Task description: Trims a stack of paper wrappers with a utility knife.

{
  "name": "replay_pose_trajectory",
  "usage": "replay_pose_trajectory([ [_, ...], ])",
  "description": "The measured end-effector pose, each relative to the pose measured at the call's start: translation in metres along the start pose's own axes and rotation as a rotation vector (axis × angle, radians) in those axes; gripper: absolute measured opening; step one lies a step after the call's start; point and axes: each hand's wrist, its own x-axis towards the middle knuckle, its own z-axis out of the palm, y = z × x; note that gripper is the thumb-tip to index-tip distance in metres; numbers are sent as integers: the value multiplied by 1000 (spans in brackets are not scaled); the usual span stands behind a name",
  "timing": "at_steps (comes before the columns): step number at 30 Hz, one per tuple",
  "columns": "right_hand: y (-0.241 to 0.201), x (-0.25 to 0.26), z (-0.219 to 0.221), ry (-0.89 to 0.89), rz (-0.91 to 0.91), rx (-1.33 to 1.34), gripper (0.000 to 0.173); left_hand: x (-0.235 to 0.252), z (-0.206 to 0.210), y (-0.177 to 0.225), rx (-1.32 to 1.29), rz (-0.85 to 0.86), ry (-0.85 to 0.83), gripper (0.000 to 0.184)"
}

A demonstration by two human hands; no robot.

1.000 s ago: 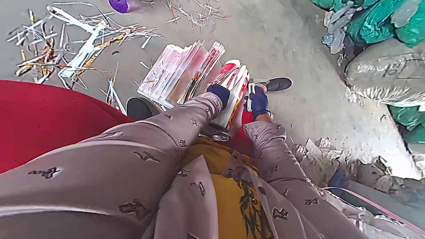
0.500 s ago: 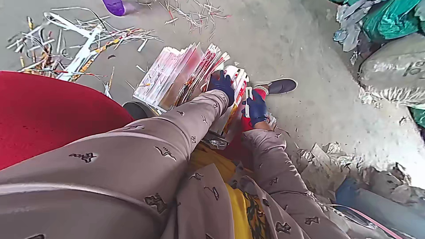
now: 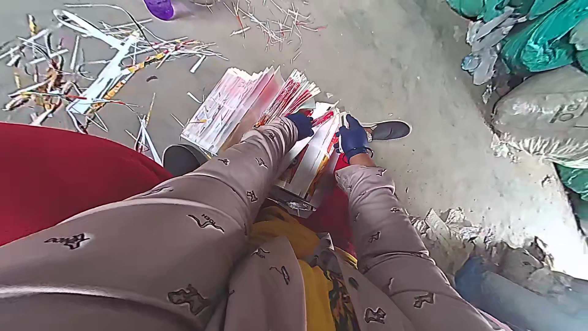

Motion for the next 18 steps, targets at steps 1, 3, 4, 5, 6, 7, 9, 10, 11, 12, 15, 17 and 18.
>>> replay_pose_trajectory([
  [1,-1,2,1,-1,-1,-25,55,-2,-2,0,-14,4,-2,49],
  [3,-2,4,5,21,-4,-66,54,-6,-4,-3,-37,16,-3,47],
  [4,-3,4,6,33,-6,-79,54,-8,-5,-6,-73,8,6,46],
  [5,-3,4,6,48,-9,-88,54,-10,-7,-11,-147,-16,26,45],
  [6,-2,4,7,53,-13,-99,53,-13,-8,-17,-224,-41,46,44],
  [7,-2,4,8,53,-15,-98,53,-14,-7,-25,-292,-70,73,43],
  [9,-3,2,8,58,-19,-64,53,-18,-9,-38,-398,-144,128,43],
  [10,-4,-1,7,60,-20,-29,53,-22,-10,-40,-411,-178,139,43],
  [11,-4,-7,5,58,-19,10,53,-26,-12,-40,-383,-200,137,44],
  [12,-4,-14,2,58,-21,50,53,-29,-16,-39,-328,-211,125,45],
  [15,3,-44,0,55,-45,145,53,-36,-21,-47,-186,-242,138,49],
  [17,10,-80,4,6,-61,270,51,-51,-31,-42,-145,-263,96,50],
  [18,12,-102,9,-45,-59,341,50,-55,-31,-41,-140,-265,86,50],
])
